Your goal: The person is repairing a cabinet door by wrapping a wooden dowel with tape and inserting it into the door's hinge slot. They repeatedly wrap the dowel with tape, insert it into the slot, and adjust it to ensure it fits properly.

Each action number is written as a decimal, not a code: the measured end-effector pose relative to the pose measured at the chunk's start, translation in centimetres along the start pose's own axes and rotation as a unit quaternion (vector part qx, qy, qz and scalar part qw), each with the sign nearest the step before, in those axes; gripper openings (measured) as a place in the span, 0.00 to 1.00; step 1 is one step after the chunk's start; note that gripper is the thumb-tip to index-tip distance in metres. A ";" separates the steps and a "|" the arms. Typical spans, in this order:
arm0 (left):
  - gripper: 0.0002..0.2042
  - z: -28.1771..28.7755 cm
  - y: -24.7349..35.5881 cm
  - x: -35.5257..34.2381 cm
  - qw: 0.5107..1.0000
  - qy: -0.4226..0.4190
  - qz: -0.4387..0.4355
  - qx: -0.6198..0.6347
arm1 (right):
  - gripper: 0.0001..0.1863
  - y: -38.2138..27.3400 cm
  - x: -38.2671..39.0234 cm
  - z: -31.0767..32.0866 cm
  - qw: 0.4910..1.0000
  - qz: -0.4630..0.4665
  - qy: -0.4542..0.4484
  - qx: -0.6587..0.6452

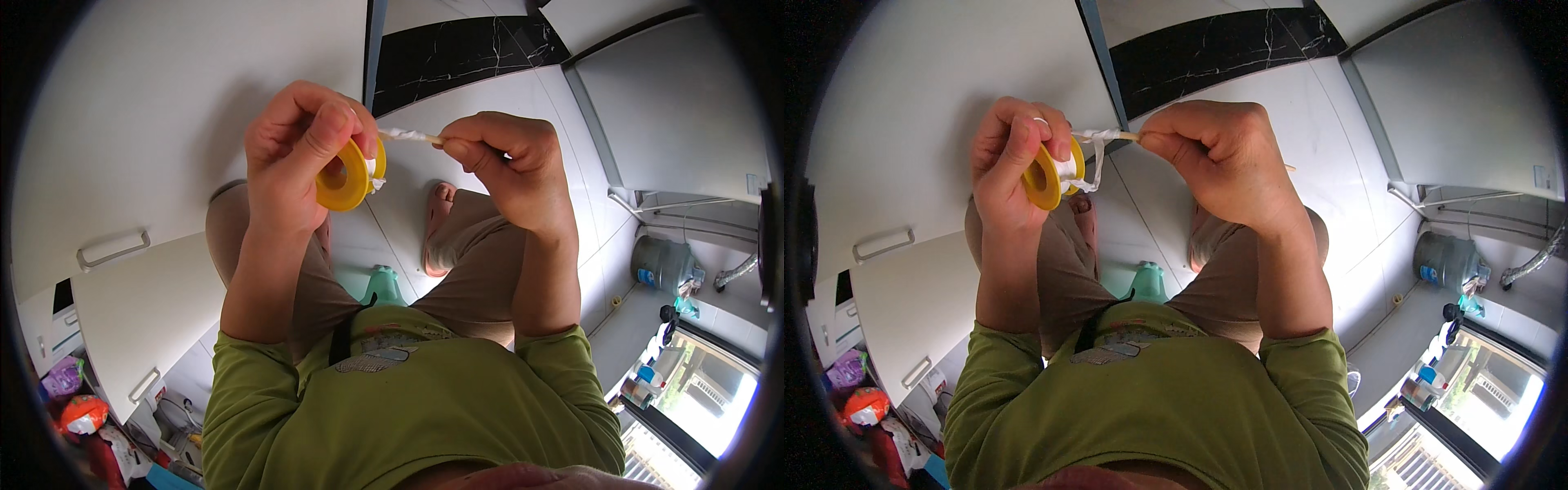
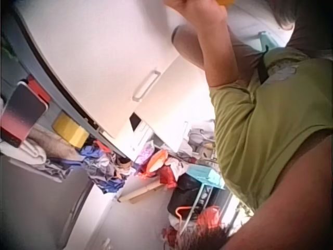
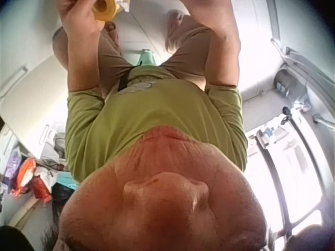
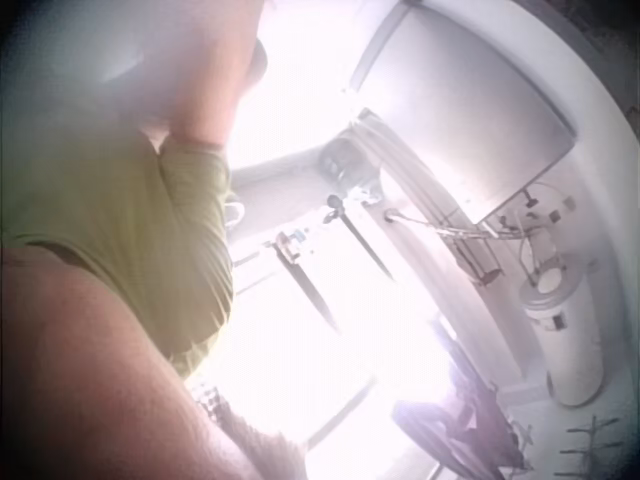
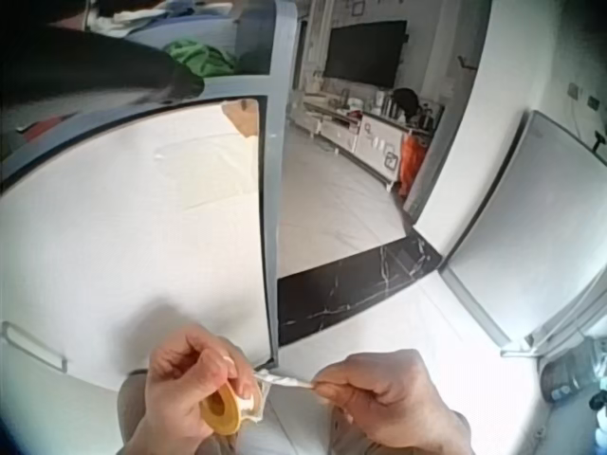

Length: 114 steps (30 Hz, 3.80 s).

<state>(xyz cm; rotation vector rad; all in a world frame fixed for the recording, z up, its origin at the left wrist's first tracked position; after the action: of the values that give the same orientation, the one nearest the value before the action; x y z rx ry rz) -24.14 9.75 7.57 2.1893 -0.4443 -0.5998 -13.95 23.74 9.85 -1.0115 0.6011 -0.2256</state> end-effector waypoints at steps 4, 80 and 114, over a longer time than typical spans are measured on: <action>0.07 0.0 0.0 0.0 1.000 -0.002 0.006 -0.003 | 0.02 0.0 0.0 0.1 1.000 0.009 0.007 -0.008; 0.07 -2.7 -5.8 2.7 0.967 -0.073 0.217 -0.108 | 0.01 1.6 0.9 -0.4 0.999 -0.039 0.004 -0.014; 0.08 -1.6 -6.7 3.7 0.954 0.025 0.200 -0.222 | 0.07 3.3 1.2 0.3 0.999 -0.032 0.001 -0.032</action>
<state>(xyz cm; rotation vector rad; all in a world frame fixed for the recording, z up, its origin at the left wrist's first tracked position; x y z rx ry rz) -19.44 12.99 2.22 1.6227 -0.6391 -0.3748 -13.09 25.20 6.73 -1.0926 0.5817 -0.2658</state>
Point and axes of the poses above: each hand's wrist, its own x-axis away from the middle knuckle, its own z-axis out of the back of the hand, y = z × x, the point moved 8 cm from there along -x, towards the middle knuckle, and after that the axes turned 15 degrees about y, right-handed, at the moved point
